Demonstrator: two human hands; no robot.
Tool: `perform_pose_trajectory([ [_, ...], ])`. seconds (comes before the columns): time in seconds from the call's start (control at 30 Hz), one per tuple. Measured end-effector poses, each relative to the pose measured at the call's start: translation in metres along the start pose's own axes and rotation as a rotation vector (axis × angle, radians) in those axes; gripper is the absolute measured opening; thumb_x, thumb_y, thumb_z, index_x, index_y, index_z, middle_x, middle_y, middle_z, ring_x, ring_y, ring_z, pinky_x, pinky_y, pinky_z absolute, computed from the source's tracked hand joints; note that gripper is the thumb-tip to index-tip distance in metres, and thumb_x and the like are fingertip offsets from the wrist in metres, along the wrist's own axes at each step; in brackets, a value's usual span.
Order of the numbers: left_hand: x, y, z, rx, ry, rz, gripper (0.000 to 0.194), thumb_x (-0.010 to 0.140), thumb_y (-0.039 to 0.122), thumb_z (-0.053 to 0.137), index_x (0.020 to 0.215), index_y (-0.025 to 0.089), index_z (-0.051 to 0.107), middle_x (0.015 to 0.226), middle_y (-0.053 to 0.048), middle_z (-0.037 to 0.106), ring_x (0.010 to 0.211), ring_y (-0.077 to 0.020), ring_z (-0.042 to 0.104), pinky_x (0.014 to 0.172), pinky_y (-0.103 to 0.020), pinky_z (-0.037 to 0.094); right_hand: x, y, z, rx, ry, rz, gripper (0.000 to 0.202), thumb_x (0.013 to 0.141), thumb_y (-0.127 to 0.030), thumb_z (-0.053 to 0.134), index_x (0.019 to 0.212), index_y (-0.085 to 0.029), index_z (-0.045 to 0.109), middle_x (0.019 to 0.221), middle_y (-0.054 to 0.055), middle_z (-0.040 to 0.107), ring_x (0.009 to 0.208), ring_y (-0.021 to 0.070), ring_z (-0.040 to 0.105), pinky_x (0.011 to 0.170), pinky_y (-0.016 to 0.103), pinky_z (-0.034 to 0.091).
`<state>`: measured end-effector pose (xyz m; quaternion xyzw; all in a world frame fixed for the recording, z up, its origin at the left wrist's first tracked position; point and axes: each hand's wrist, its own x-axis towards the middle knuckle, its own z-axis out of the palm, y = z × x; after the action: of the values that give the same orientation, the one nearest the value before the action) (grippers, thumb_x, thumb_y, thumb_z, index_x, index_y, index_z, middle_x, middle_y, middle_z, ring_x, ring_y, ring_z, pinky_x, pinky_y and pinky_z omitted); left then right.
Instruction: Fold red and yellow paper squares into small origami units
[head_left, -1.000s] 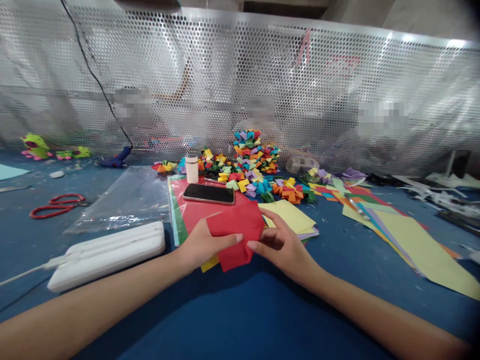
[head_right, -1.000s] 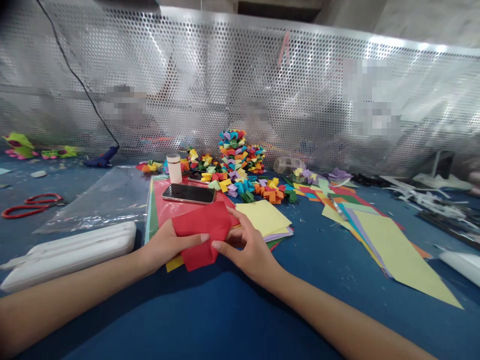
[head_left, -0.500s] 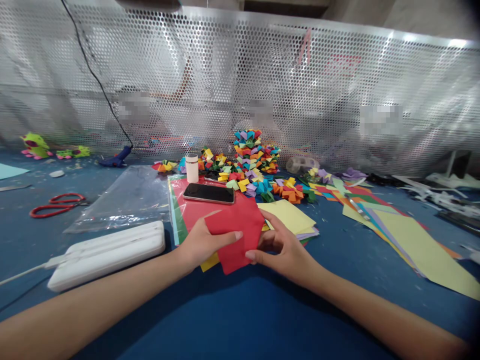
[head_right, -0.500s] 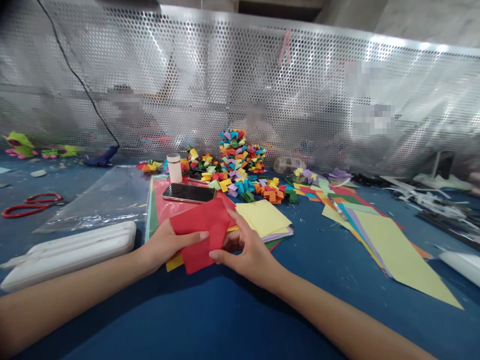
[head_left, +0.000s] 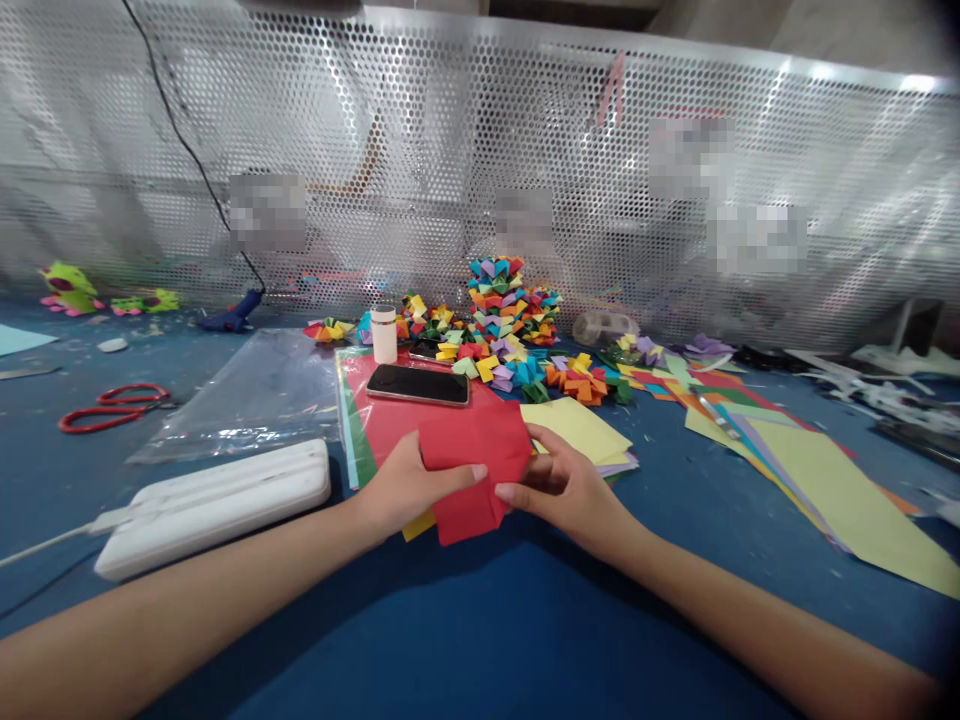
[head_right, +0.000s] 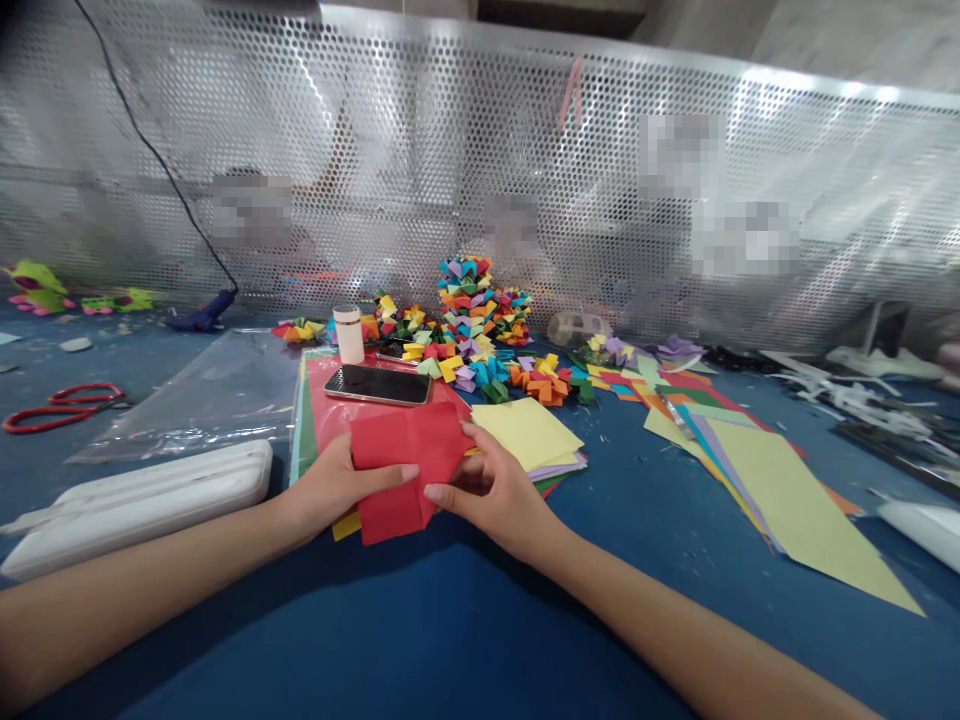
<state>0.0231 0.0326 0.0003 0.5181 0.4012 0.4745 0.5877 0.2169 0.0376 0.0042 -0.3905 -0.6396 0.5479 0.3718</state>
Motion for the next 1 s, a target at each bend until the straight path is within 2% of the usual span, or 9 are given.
perform_pose_trajectory([
  [0.2,0.0019,-0.0028,-0.0028,0.096,-0.068,0.107,0.042,0.066,0.026,0.078,0.105,0.017,0.065,0.107,-0.007,0.071,0.099,-0.0246,0.066,0.081,-0.032,0.054,0.0005,0.0010,0.0009,-0.034,0.018,-0.049,0.059,0.071,-0.033,0.075,0.116,-0.016,0.041,0.077,0.003,0.069,0.069,0.0176,0.068,0.065,0.029,0.053],
  [0.37,0.0021,-0.0039,-0.0022,0.093,-0.020,0.091,0.043,0.067,0.027,0.078,0.106,0.018,0.064,0.105,-0.007,0.072,0.096,-0.0248,0.067,0.077,-0.032,0.056,-0.0028,0.0003,0.0019,-0.048,-0.039,-0.006,0.065,0.069,-0.029,0.077,0.120,-0.016,0.039,0.072,0.002,0.070,0.069,0.0174,0.068,0.065,0.029,0.052],
  [0.47,0.0015,-0.0034,-0.0019,0.082,-0.009,0.093,0.040,0.068,0.027,0.077,0.105,0.018,0.065,0.105,-0.006,0.072,0.096,-0.0235,0.067,0.076,-0.030,0.056,-0.0034,-0.0003,0.0016,-0.063,-0.101,0.001,0.055,0.066,-0.027,0.078,0.109,-0.016,0.045,0.074,0.003,0.071,0.070,0.0169,0.068,0.065,0.027,0.052],
  [0.57,0.0009,-0.0027,-0.0020,0.065,-0.002,0.074,0.037,0.069,0.027,0.076,0.102,0.017,0.065,0.104,-0.006,0.072,0.093,-0.0229,0.068,0.074,-0.029,0.056,-0.0026,-0.0018,0.0014,-0.073,-0.088,-0.014,0.052,0.065,-0.025,0.080,0.103,-0.017,0.046,0.070,0.001,0.070,0.065,0.0156,0.067,0.064,0.027,0.052],
  [0.83,-0.0016,-0.0009,-0.0008,0.029,-0.016,0.030,0.035,0.070,0.027,0.075,0.102,0.017,0.065,0.103,-0.006,0.072,0.091,-0.0219,0.068,0.075,-0.029,0.057,-0.0022,-0.0034,0.0000,-0.123,-0.106,-0.061,0.043,0.068,-0.028,0.079,0.102,-0.018,0.054,0.070,0.000,0.069,0.064,0.0133,0.065,0.064,0.024,0.051],
  [1.0,-0.0001,-0.0014,-0.0020,0.048,-0.038,0.038,0.034,0.069,0.028,0.076,0.100,0.016,0.066,0.101,-0.006,0.073,0.090,-0.0217,0.069,0.074,-0.028,0.056,-0.0018,-0.0014,-0.0005,-0.169,-0.089,-0.042,0.030,0.069,-0.033,0.078,0.086,-0.016,0.060,0.068,0.002,0.069,0.062,0.0136,0.066,0.061,0.022,0.050],
])
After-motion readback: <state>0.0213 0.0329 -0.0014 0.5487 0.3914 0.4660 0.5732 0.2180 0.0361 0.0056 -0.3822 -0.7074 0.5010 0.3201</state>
